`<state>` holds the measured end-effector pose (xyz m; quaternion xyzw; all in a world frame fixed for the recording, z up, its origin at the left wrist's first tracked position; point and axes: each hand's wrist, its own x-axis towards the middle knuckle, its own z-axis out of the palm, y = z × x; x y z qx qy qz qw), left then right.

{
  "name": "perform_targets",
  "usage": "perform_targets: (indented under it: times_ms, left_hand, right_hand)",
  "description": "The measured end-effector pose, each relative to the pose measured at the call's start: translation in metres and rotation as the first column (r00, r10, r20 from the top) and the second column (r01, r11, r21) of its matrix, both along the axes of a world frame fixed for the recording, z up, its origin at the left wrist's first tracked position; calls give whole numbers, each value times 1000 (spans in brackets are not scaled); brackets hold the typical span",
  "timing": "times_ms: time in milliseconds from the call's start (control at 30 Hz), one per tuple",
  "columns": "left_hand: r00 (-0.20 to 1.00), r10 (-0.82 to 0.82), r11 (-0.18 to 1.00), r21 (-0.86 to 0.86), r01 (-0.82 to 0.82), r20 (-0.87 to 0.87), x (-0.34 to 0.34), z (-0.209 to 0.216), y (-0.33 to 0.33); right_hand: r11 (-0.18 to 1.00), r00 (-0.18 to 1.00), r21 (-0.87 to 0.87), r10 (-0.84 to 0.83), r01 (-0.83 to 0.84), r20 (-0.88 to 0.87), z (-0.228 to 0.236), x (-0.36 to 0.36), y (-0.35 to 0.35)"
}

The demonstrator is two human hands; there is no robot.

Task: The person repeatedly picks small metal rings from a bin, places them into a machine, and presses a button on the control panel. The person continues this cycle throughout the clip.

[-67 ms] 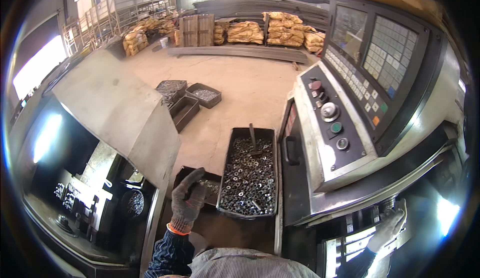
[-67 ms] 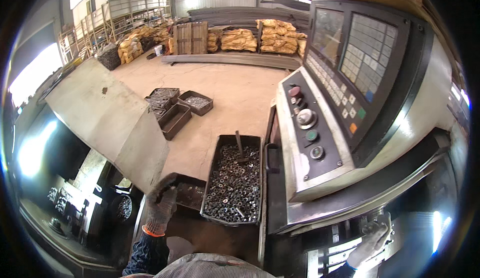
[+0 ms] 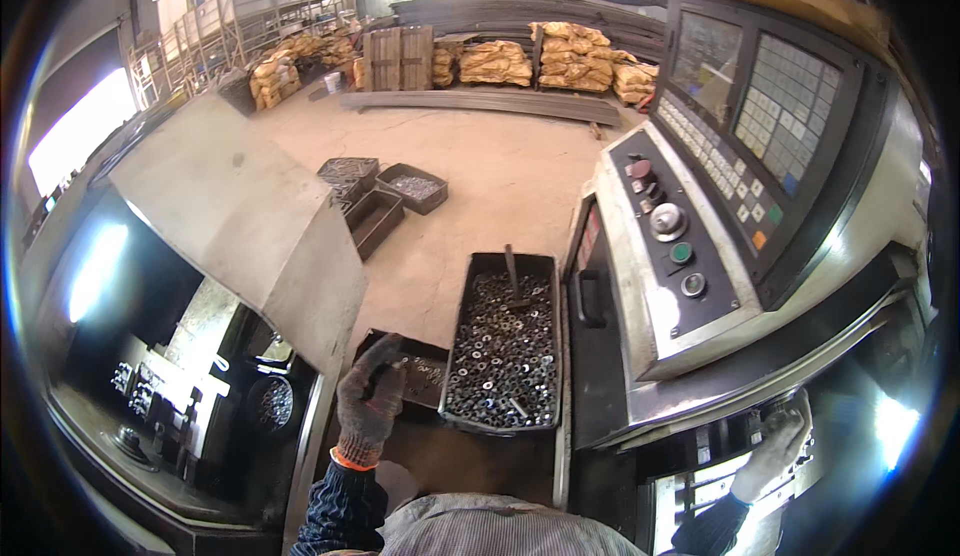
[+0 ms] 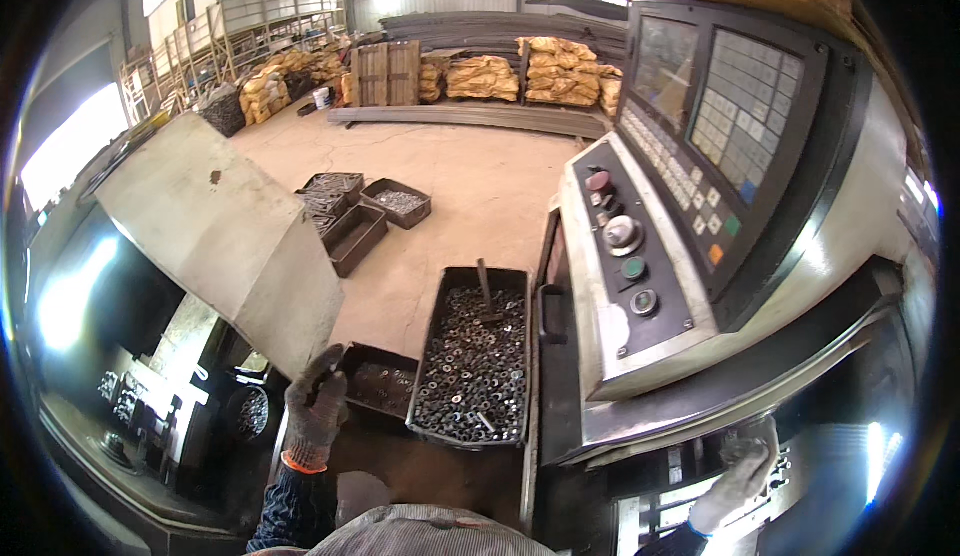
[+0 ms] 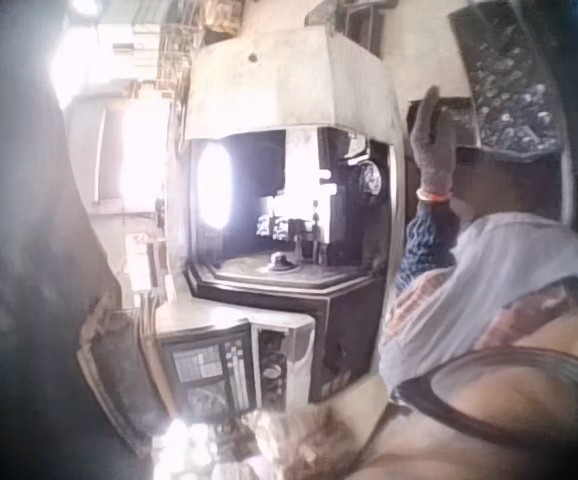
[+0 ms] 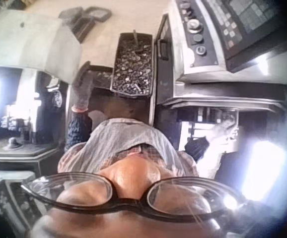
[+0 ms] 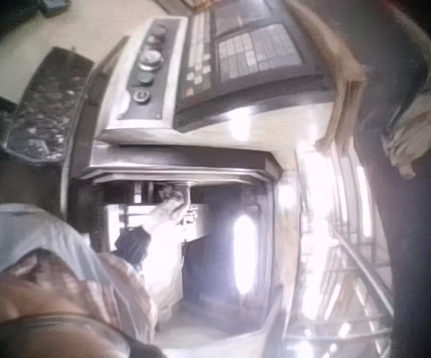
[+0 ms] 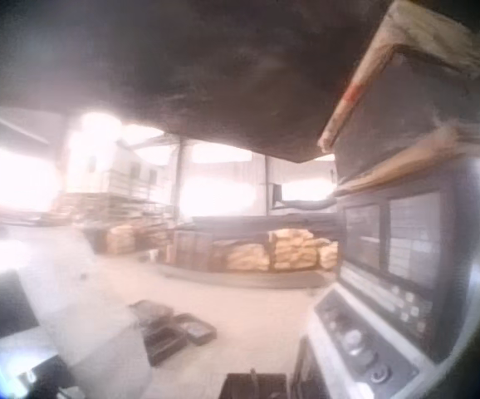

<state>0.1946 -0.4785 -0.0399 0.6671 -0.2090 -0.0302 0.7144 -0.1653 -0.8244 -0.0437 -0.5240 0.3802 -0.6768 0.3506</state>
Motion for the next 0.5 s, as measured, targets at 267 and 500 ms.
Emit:
perform_targets:
  times_ms: [267, 500]
  left_hand:
    - [843, 536, 843, -85, -531, 52, -9, 13, 193]
    - [364, 911, 401, -206, -892, 195, -113, 34, 367]
  right_hand:
    - [179, 269, 263, 892, -948, 362, 31, 228, 170]
    - [-652, -423, 158, 637, -741, 645, 25, 355, 337]
